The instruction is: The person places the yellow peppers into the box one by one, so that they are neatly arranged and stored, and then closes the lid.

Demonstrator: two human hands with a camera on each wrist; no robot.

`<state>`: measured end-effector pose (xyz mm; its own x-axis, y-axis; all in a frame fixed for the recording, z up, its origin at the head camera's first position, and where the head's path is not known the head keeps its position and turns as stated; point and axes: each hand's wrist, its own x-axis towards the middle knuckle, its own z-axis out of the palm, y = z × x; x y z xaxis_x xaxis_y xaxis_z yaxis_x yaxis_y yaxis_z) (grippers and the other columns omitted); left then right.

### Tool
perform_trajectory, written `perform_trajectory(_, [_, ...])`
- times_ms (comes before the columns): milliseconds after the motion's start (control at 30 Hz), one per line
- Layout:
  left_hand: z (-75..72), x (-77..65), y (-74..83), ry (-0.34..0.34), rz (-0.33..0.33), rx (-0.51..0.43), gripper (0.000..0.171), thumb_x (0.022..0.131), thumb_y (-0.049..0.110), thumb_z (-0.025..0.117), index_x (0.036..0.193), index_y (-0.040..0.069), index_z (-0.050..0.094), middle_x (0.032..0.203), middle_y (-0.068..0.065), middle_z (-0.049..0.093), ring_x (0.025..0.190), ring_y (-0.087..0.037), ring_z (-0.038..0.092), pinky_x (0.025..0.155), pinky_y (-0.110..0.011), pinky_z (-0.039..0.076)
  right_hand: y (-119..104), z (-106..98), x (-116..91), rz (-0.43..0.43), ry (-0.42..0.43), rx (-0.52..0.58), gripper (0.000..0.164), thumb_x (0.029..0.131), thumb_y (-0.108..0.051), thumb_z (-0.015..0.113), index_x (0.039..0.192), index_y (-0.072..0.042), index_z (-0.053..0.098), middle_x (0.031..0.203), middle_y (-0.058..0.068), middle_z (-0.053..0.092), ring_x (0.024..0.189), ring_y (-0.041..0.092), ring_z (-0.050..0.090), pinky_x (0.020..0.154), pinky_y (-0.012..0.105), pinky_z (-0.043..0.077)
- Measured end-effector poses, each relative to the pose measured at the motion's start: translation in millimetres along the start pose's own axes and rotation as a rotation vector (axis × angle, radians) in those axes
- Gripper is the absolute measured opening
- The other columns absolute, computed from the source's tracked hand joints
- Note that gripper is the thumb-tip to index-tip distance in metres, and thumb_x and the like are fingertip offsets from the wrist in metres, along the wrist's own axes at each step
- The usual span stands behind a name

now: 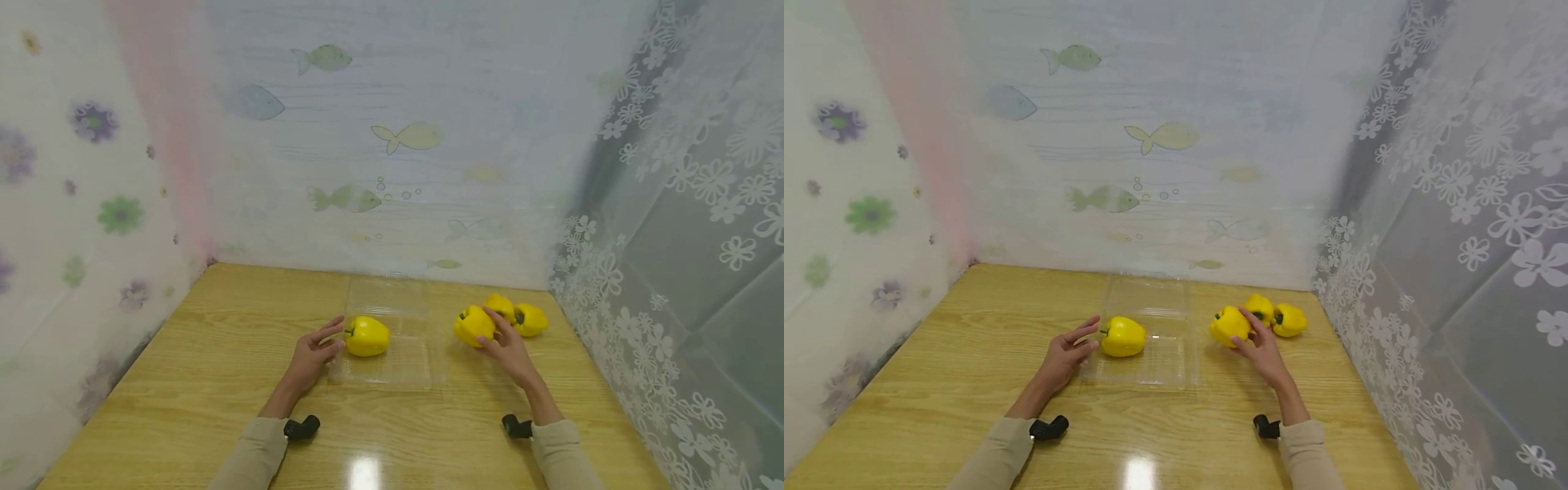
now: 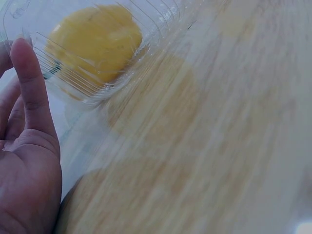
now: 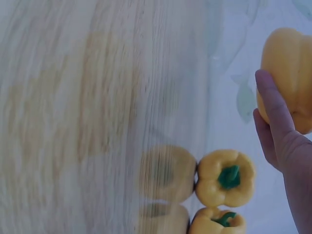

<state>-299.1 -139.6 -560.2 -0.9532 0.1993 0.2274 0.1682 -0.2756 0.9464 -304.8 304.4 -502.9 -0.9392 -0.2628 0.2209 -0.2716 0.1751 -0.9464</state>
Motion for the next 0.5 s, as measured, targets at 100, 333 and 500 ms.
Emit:
perform_trajectory(100, [-0.9, -0.6, -1.6, -0.001, 0.006, -0.005, 0.05, 0.097, 0.001, 0.067, 0.141, -0.014, 0.05, 0.163, -0.019, 0.034, 0.082, -0.003, 0.06, 0.06, -0.017, 0.048, -1, 4, 0, -0.008, -0.01, 0.007, 0.069, 0.104, -0.01, 0.059, 0.162, -0.004, 0.023, 0.162, 0.024, 0.025, 0.12, -0.001, 0.055, 0.089, 0.034, 0.058])
perform_trajectory(333, [-0.9, -1.7, -0.5, 0.001, 0.007, -0.009, 0.051, 0.097, 0.002, 0.067, 0.141, -0.015, 0.05, 0.163, -0.018, 0.035, 0.082, -0.003, 0.059, 0.059, -0.017, 0.048, -6, 15, 2, -0.059, -0.041, 0.067, 0.067, 0.102, -0.005, 0.06, 0.161, -0.008, 0.027, 0.164, 0.025, 0.022, 0.123, 0.002, 0.056, 0.088, 0.034, 0.059])
perform_trajectory(500, [-1.6, -0.4, -0.5, 0.002, 0.002, 0.01, 0.05, 0.097, 0.002, 0.067, 0.141, -0.013, 0.051, 0.162, -0.018, 0.035, 0.081, -0.004, 0.058, 0.06, -0.017, 0.049, -11, 29, 3, -0.127, -0.091, 0.142, 0.071, 0.099, 0.001, 0.063, 0.159, 0.003, 0.025, 0.166, 0.026, 0.018, 0.13, 0.004, 0.053, 0.088, 0.035, 0.059])
